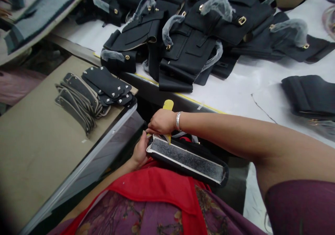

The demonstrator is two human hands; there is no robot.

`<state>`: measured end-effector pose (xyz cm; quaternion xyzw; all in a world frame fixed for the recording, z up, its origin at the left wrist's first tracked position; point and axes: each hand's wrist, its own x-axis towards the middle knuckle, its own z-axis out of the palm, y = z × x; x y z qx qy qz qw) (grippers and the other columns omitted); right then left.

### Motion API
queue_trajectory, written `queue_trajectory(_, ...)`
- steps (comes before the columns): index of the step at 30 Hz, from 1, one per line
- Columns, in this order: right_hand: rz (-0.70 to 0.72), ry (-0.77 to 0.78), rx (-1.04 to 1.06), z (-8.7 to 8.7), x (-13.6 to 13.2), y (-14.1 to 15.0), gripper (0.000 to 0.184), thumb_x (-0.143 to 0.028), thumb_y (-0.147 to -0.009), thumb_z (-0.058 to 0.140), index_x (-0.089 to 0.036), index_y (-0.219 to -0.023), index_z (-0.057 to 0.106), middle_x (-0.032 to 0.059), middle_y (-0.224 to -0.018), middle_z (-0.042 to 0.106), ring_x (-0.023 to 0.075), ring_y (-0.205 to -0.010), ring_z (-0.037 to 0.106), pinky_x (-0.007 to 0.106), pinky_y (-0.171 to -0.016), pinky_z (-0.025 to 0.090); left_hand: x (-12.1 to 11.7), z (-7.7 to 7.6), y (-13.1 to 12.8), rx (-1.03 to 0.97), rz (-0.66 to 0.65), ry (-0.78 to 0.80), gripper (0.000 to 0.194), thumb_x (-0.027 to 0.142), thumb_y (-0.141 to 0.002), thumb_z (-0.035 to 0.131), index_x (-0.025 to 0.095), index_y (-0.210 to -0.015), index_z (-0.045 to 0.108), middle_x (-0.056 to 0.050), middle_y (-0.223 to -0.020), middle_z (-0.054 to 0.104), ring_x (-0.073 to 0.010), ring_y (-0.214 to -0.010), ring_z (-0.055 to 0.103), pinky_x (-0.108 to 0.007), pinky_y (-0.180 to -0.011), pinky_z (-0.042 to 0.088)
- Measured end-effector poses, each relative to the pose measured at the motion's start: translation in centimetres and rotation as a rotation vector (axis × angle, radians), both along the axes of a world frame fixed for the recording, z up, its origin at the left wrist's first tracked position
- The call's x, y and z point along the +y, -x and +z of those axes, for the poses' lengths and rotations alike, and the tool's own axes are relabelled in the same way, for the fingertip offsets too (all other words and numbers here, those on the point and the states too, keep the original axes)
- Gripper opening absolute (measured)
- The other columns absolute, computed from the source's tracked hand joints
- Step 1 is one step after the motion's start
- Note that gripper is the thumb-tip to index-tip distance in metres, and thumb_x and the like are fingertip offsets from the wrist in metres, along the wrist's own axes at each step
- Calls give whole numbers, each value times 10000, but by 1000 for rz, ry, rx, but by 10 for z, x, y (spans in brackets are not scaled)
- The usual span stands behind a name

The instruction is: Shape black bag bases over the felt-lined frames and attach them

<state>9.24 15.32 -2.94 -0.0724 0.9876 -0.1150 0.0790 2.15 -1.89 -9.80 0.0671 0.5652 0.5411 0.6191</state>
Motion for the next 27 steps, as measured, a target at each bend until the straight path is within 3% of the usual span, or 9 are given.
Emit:
queue_trajectory(5, 55, 4, 10, 0, -2, -1, 529, -429, -960, 229, -161, -806, 658, 85, -758, 671, 168, -644, 568, 299, -591, 275, -8, 0, -4, 248, 14, -43, 562, 611, -849, 400, 146, -1019, 665, -64, -930, 700, -259, -982, 609, -346, -868, 458)
queue_trajectory(11, 54, 20, 14, -2, -5, -4, 534, -435, -960, 233, -153, -809, 661, 89, -756, 668, 167, -636, 564, 294, -588, 276, -12, 6, -2, 412, -67, -30, 530, 564, -883, 353, 163, -989, 682, -57, -955, 697, -254, -1039, 577, -336, -912, 430)
queue_trajectory(15, 16, 32, -15, -1, -7, -8, 543, -444, -959, 232, -140, -821, 661, 97, -760, 667, 171, -650, 568, 297, -603, 286, -10, 11, 2, 512, -140, -102, 509, 525, -906, 331, 175, -918, 700, -51, -943, 697, -230, -995, 586, -313, -903, 418)
queue_trajectory(21, -133, 63, -33, -1, -16, -17, 546, -444, -966, 223, -143, -826, 657, 103, -801, 683, 180, -706, 594, 298, -614, 299, -6, 11, 11, 572, -207, -154, 490, 519, -906, 345, 165, -865, 681, -51, -876, 687, -217, -905, 592, -301, -840, 429)
queue_trajectory(27, -377, 53, -56, 2, -32, -29, 581, -467, -965, 195, -143, -802, 649, 103, -775, 680, 182, -667, 607, 286, -561, 275, 1, 7, 19, 397, -266, -188, 460, 511, -903, 370, 147, -941, 648, -64, -965, 670, -222, -946, 581, -308, -861, 423)
